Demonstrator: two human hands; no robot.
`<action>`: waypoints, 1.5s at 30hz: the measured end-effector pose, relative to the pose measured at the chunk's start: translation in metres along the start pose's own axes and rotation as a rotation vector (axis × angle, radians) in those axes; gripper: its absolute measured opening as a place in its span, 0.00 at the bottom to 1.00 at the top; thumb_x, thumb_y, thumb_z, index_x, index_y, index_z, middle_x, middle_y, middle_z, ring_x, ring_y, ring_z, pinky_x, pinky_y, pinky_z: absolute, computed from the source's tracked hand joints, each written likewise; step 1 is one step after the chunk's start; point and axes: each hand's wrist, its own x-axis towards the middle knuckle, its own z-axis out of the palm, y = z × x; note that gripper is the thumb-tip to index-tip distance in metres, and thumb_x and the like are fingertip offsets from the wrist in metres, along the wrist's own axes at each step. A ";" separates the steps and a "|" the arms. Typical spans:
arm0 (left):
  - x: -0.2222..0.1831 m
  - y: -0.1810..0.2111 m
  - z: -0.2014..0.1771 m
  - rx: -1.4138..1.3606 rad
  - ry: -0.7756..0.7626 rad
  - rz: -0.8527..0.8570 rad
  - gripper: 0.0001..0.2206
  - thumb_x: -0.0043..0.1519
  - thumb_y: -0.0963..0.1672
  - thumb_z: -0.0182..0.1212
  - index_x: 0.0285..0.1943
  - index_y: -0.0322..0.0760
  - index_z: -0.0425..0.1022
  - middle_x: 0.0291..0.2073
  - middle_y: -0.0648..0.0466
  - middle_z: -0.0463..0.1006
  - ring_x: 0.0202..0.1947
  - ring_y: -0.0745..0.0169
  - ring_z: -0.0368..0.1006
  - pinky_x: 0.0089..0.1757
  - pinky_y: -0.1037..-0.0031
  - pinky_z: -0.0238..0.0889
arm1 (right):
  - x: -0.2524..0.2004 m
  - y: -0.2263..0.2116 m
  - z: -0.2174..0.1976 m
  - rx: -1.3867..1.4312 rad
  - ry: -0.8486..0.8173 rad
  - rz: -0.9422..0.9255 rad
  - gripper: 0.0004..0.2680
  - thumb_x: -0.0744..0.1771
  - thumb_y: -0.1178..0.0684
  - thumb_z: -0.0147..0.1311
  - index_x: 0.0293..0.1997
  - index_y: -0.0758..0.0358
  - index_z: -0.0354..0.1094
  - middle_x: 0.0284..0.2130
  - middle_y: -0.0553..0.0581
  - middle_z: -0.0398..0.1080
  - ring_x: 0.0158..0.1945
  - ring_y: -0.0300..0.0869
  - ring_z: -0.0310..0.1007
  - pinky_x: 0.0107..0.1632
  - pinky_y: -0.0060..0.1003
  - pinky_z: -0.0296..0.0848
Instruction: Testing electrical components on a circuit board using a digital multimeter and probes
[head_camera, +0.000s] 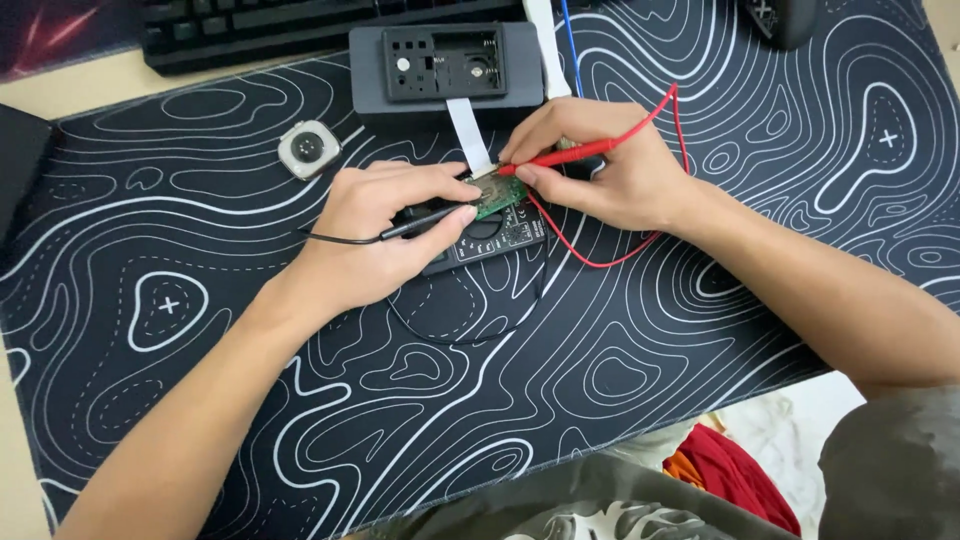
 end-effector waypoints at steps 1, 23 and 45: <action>0.000 0.000 0.000 0.004 -0.001 0.001 0.08 0.71 0.41 0.73 0.57 0.37 0.89 0.55 0.46 0.91 0.59 0.46 0.87 0.62 0.59 0.74 | 0.000 0.000 0.000 0.001 0.003 -0.003 0.03 0.75 0.61 0.63 0.53 0.69 0.77 0.53 0.66 0.81 0.57 0.52 0.85 0.60 0.41 0.84; 0.000 -0.001 -0.001 -0.079 0.000 -0.036 0.04 0.70 0.40 0.71 0.50 0.38 0.88 0.45 0.44 0.92 0.62 0.38 0.85 0.64 0.56 0.70 | 0.002 -0.001 0.010 0.072 0.096 0.001 0.04 0.73 0.64 0.64 0.52 0.67 0.81 0.48 0.66 0.84 0.51 0.58 0.88 0.57 0.50 0.82; 0.005 0.005 -0.006 -0.096 -0.015 -0.046 0.04 0.70 0.40 0.70 0.51 0.37 0.89 0.46 0.41 0.92 0.60 0.38 0.86 0.64 0.55 0.71 | 0.003 -0.001 0.010 0.079 0.102 0.016 0.04 0.72 0.64 0.65 0.52 0.66 0.82 0.48 0.65 0.84 0.49 0.56 0.88 0.56 0.50 0.83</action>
